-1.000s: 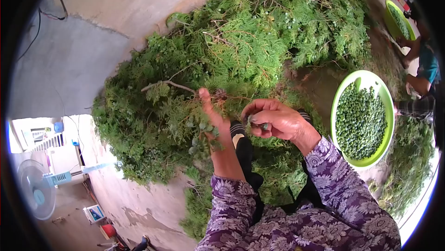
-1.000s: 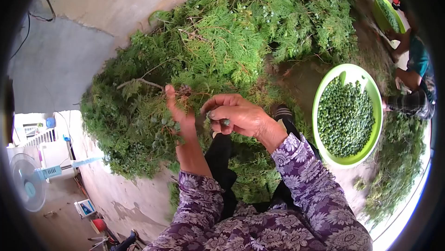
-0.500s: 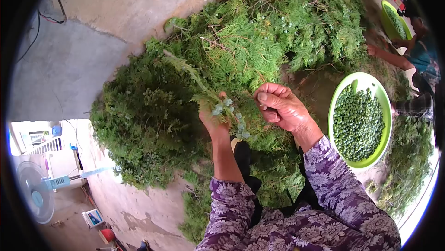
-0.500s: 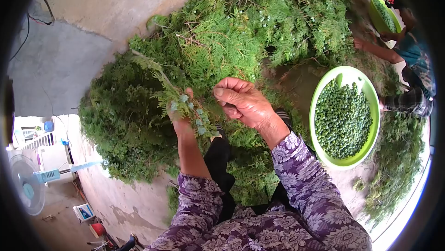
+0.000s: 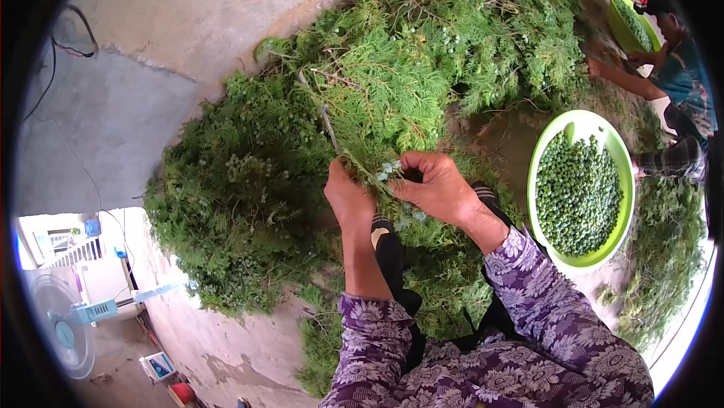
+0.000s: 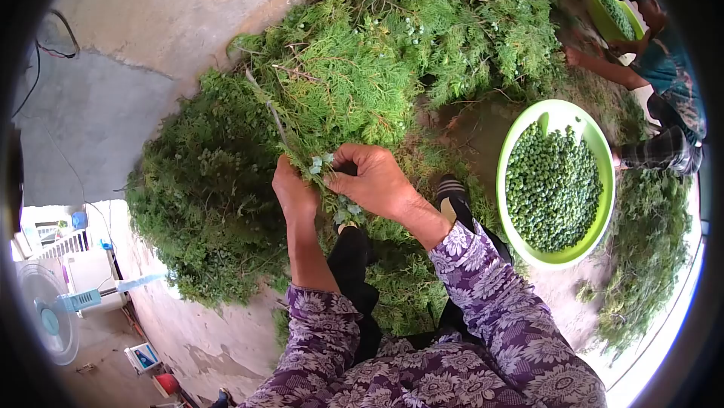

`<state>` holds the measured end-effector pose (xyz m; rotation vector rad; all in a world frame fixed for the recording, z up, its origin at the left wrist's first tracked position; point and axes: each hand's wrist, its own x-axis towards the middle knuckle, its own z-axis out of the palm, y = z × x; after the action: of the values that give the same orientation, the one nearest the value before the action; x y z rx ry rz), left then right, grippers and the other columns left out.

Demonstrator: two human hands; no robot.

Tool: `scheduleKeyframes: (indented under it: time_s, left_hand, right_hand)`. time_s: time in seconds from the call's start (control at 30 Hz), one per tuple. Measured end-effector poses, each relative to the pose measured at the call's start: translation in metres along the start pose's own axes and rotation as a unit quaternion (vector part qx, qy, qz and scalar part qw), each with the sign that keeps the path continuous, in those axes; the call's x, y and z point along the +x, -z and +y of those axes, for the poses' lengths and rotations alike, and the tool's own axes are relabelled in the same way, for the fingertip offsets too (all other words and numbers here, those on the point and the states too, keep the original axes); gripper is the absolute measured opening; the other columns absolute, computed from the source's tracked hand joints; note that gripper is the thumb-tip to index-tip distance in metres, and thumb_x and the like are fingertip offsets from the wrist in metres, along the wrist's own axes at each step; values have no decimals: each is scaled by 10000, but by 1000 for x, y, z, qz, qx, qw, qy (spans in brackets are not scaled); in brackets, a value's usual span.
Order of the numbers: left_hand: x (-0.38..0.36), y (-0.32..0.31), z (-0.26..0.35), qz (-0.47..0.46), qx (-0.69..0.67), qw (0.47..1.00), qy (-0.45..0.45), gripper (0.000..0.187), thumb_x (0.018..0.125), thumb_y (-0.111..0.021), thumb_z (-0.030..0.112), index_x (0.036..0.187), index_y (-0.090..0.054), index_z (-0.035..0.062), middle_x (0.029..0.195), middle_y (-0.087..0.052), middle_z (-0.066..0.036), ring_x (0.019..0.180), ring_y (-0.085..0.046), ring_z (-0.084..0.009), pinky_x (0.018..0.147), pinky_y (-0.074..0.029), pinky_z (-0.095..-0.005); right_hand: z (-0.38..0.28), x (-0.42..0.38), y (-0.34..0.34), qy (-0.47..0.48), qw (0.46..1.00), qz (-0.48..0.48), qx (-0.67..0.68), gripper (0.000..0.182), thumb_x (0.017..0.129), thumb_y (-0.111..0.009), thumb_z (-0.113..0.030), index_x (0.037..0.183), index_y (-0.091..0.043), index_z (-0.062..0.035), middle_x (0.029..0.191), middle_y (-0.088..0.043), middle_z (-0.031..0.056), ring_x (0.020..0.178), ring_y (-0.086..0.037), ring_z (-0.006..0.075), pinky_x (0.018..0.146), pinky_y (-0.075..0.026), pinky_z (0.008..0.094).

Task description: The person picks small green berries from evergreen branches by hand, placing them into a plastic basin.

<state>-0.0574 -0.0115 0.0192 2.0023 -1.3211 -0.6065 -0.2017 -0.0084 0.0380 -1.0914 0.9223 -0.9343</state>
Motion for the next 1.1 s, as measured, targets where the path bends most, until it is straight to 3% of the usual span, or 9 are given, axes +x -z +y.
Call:
scheduleKeyframes:
  time_s: [0.13, 0.2, 0.3, 0.37, 0.63, 0.9, 0.97, 1.03, 1.1]
  left_hand:
    - [5, -1, -13, -8, -23, 1000, -2, 304, 650, -615, -11, 941, -529, -8, 831, -624, -155, 775, -613, -274, 675, -452, -311]
    - [3, 4, -9, -4, 38, 999, 3, 320, 643, -616, -21, 951, -532, -9, 837, -622, -162, 784, -610, -286, 685, -452, -318]
    - [5, 1, -8, -7, 47, 998, 34, 334, 634, -623, -24, 956, -536, -10, 831, -621, -160, 778, -609, -293, 685, -452, -320]
    - [3, -1, -7, -14, 54, 998, 32, 336, 630, -622, -25, 955, -539, -11, 831, -623, -159, 783, -609, -292, 685, -454, -323]
    - [1, -2, -5, -8, 8, 1000, -18, 323, 634, -623, 26, 939, -531, -30, 782, -615, -180, 747, -610, -312, 660, -452, -334]
    - [1, -4, -10, -12, 60, 998, -7, 258, 686, -589, 27, 933, -545, -31, 821, -620, -178, 768, -611, -293, 683, -453, -333]
    - [-1, -1, -1, -18, 51, 999, 5, 254, 689, -580, 22, 934, -542, -36, 826, -618, -181, 774, -609, -299, 690, -452, -335]
    - [-2, 2, 6, -23, 36, 999, 8, 212, 712, -553, 19, 911, -518, -45, 799, -602, -221, 800, -579, -383, 684, -438, -402]
    - [1, 2, -3, -18, 75, 997, -1, 215, 710, -554, 12, 914, -516, -47, 801, -601, -221, 805, -579, -381, 686, -438, -408]
  right_hand:
    - [-13, -3, 11, -88, 996, 2, -33, 55, 758, -614, -40, 767, -565, -15, 666, -529, -10, 569, -460, 43, 477, -383, 193]
    - [-9, -4, 20, -104, 971, -45, 212, 23, 796, -555, -52, 785, -552, -32, 693, -541, 14, 534, -489, 64, 421, -355, 191]
    - [-16, 1, 23, -122, 936, 10, 330, 50, 810, -503, -30, 838, -542, -45, 713, -538, 27, 524, -499, 89, 411, -325, 201]
    - [-14, 4, 25, -121, 934, 16, 337, 88, 834, -459, -34, 897, -521, -36, 740, -533, 37, 538, -518, 106, 413, -338, 208]
    - [-5, 7, 17, -71, 966, -52, 242, 261, 770, -592, -30, 1013, -506, 4, 724, -541, 23, 574, -501, 65, 454, -375, 183]
    - [-3, 7, 16, -83, 965, -11, 247, 133, 774, -571, -21, 898, -527, -4, 652, -507, 5, 501, -449, 54, 411, -328, 189]
    - [-8, 5, 15, -134, 953, -15, 270, 86, 783, -551, -31, 861, -519, -15, 623, -487, 2, 470, -413, 55, 393, -288, 189]
    - [-11, 3, 16, -144, 941, -37, 305, 76, 782, -540, -35, 852, -517, -17, 617, -481, 6, 458, -397, 59, 389, -274, 193]
    - [-10, 3, 22, -154, 927, -58, 338, 68, 780, -530, -38, 843, -515, -18, 611, -475, 9, 447, -381, 64, 385, -259, 197]
